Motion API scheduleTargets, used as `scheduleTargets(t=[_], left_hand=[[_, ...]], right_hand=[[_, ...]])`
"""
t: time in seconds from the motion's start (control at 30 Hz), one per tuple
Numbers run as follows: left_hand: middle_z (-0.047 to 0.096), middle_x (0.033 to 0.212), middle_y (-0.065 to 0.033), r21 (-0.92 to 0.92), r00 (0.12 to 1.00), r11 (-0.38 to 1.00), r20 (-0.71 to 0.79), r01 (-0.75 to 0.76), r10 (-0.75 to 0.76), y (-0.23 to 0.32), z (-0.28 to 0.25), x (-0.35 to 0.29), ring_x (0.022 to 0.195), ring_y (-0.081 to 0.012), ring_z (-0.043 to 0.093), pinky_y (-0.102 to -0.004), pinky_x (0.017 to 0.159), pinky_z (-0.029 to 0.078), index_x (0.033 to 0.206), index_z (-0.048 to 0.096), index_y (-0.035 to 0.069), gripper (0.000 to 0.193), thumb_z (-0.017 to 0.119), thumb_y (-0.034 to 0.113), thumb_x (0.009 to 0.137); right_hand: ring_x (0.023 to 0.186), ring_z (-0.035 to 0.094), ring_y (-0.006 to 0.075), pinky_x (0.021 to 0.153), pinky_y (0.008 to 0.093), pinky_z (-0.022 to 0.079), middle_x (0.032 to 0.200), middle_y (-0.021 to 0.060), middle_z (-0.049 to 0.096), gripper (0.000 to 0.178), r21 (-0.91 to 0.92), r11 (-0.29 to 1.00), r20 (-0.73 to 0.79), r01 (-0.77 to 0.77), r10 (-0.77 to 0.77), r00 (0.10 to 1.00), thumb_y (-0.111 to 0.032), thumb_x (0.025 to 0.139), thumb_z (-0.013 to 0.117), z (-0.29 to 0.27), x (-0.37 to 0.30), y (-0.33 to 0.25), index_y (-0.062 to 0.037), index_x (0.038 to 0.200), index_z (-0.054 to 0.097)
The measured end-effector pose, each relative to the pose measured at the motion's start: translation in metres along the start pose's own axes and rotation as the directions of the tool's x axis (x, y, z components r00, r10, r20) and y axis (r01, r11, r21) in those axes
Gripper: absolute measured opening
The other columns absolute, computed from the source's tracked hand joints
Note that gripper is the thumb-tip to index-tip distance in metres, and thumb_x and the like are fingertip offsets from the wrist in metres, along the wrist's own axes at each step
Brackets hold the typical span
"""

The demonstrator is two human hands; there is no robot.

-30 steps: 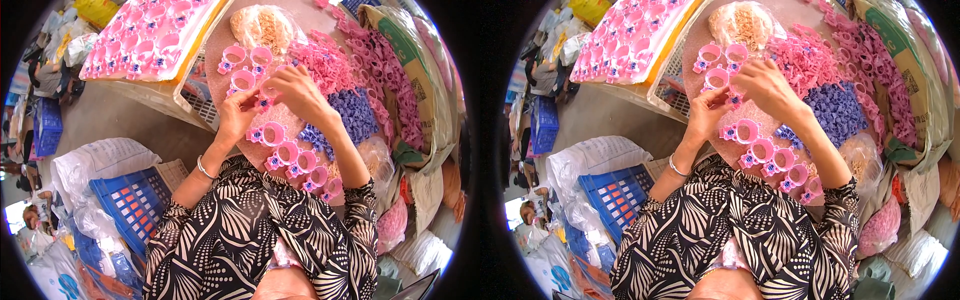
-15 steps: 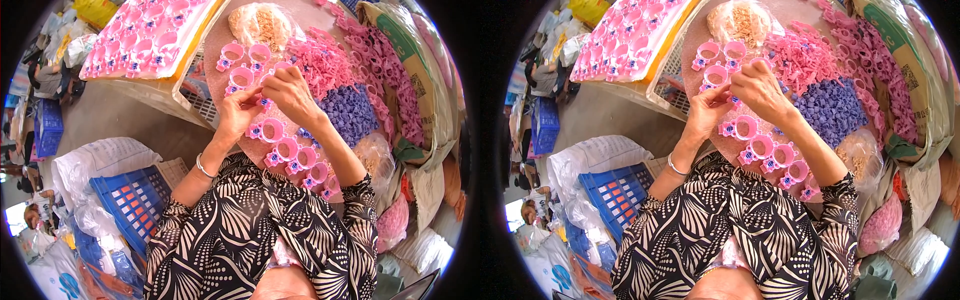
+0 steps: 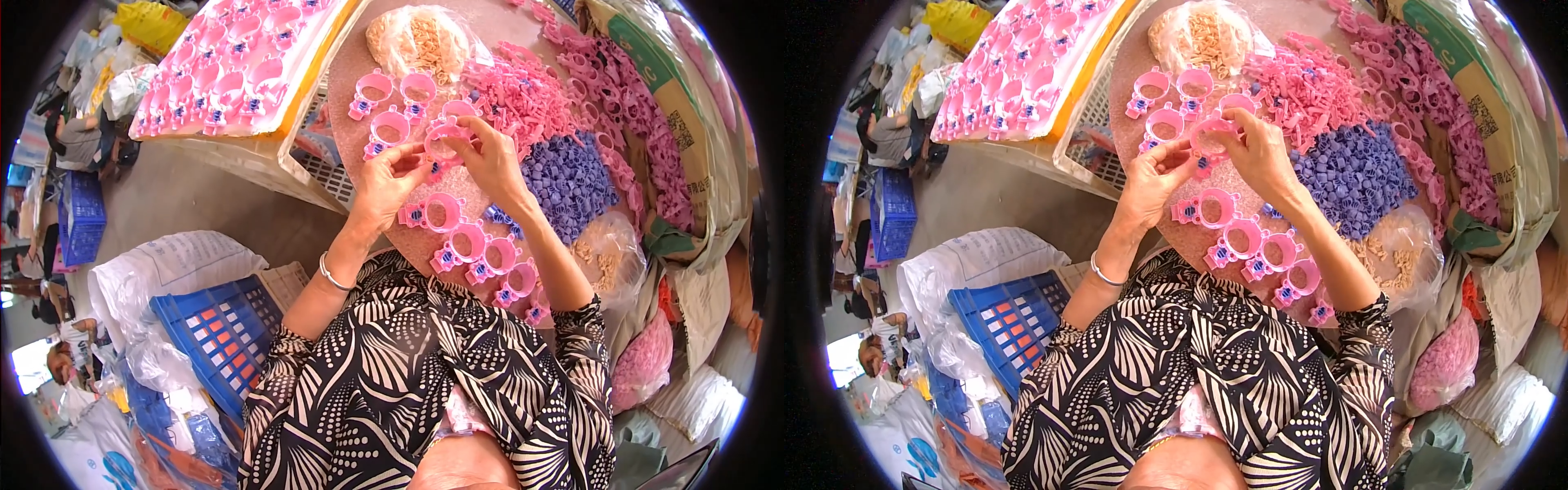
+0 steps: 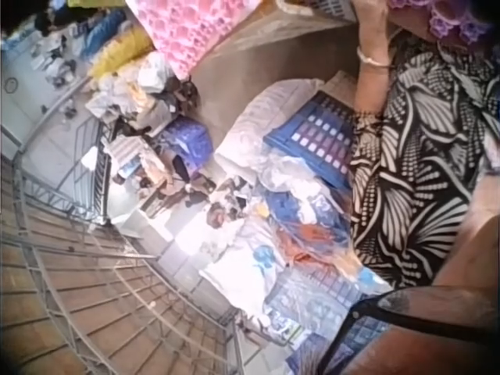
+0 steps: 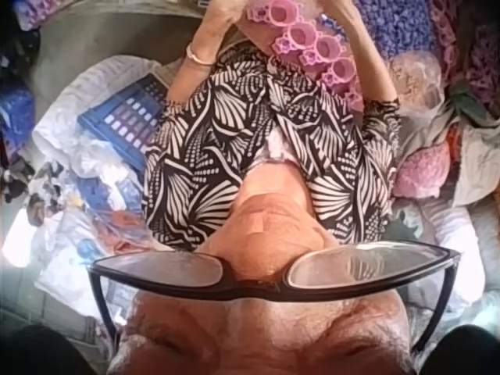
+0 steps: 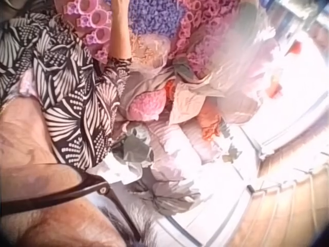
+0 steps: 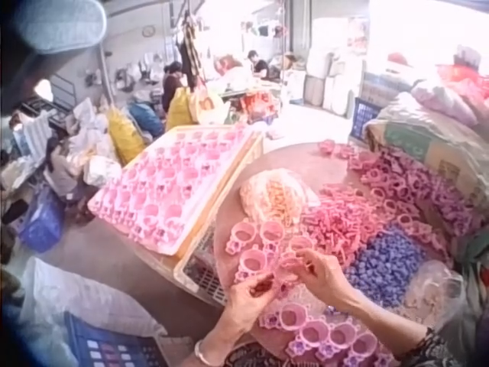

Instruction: Assembling small plastic toy components by attaching decorative pieces to pink rings.

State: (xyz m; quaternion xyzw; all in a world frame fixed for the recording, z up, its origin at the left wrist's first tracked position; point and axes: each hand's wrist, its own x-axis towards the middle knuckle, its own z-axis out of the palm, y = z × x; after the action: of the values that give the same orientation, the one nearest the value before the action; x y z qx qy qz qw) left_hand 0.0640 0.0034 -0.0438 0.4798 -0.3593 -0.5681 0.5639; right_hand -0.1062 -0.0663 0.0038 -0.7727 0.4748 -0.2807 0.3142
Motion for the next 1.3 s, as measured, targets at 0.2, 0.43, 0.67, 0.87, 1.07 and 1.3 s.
scheduleTargets(t=[0.2, 0.43, 0.67, 0.87, 1.07, 1.3], left_hand=[[0.065, 0.089, -0.0013, 0.181, 0.996, 0.981, -0.034, -0.077, 0.084, 0.002, 0.011, -0.005, 0.071, -0.0056, 0.058, -0.0230, 0.069, 0.053, 0.118, 0.063, 0.000, 0.028, 0.063, 0.017, 0.096], [0.064, 0.093, -0.0026, -0.094, 1.000, 0.996, -0.014, -0.012, 0.011, -0.001, 0.014, -0.017, 0.080, -0.0079, 0.060, -0.0253, 0.070, 0.055, 0.122, 0.061, 0.000, 0.030, 0.064, 0.011, 0.095], [0.067, 0.110, -0.0113, 0.033, 0.999, 0.999, 0.041, 0.024, -0.025, 0.001, 0.008, -0.016, 0.092, -0.0155, 0.067, -0.0301, 0.082, 0.059, 0.130, 0.053, -0.007, 0.042, 0.066, 0.001, 0.091], [0.070, 0.096, -0.0139, 0.183, 0.989, 0.973, -0.057, 0.144, -0.136, 0.002, 0.003, -0.011, 0.078, -0.0149, 0.070, -0.0251, 0.071, 0.058, 0.123, 0.058, -0.009, 0.039, 0.070, 0.004, 0.089], [0.071, 0.089, -0.0121, 0.277, 0.990, 0.950, -0.030, 0.144, -0.141, 0.004, -0.001, -0.009, 0.074, -0.0151, 0.069, -0.0246, 0.065, 0.057, 0.118, 0.063, -0.008, 0.034, 0.071, 0.007, 0.088], [0.070, 0.089, -0.0125, 0.165, 0.990, 0.976, -0.023, 0.141, -0.140, -0.005, -0.008, 0.000, 0.074, -0.0163, 0.070, -0.0254, 0.066, 0.058, 0.117, 0.063, -0.008, 0.033, 0.070, 0.003, 0.087]], right_hand=[[0.067, 0.065, 0.0161, 0.060, 0.0318, 0.050, 0.079, 0.0150, 0.068, 0.024, 0.043, 0.994, -0.190, 0.102, -0.092, 0.977, -0.014, 0.090, 0.069, 0.013, -0.012, -0.008, 0.0001, 0.109, 0.064], [0.074, 0.068, 0.0255, 0.060, 0.0327, 0.051, 0.088, 0.0201, 0.068, 0.018, -0.127, 0.930, -0.354, 0.344, -0.367, 0.860, -0.008, 0.089, 0.067, 0.015, -0.024, -0.014, 0.0020, 0.104, 0.064], [0.066, 0.067, 0.0146, 0.058, 0.0295, 0.052, 0.076, 0.0091, 0.067, 0.026, 0.108, 0.986, -0.050, -0.129, 0.135, 0.990, -0.019, 0.091, 0.068, 0.007, -0.005, 0.015, 0.0018, 0.107, 0.064], [0.081, 0.065, 0.0289, 0.068, 0.0411, 0.052, 0.088, 0.0112, 0.063, 0.033, -0.339, 0.938, -0.246, 0.069, -0.160, 0.956, -0.011, 0.085, 0.070, 0.019, -0.013, 0.009, -0.0056, 0.116, 0.061], [0.089, 0.058, 0.0269, 0.079, 0.0387, 0.046, 0.091, 0.0062, 0.061, 0.017, -0.230, 0.809, 0.091, 0.541, -0.536, 0.839, -0.006, 0.076, 0.069, 0.021, 0.000, 0.021, -0.0074, 0.092, 0.068], [0.091, 0.058, 0.0247, 0.081, 0.0372, 0.045, 0.090, 0.0061, 0.061, 0.009, -0.191, 0.684, 0.294, 0.704, -0.644, 0.706, -0.010, 0.078, 0.068, 0.015, 0.022, 0.028, -0.0071, 0.086, 0.064]])
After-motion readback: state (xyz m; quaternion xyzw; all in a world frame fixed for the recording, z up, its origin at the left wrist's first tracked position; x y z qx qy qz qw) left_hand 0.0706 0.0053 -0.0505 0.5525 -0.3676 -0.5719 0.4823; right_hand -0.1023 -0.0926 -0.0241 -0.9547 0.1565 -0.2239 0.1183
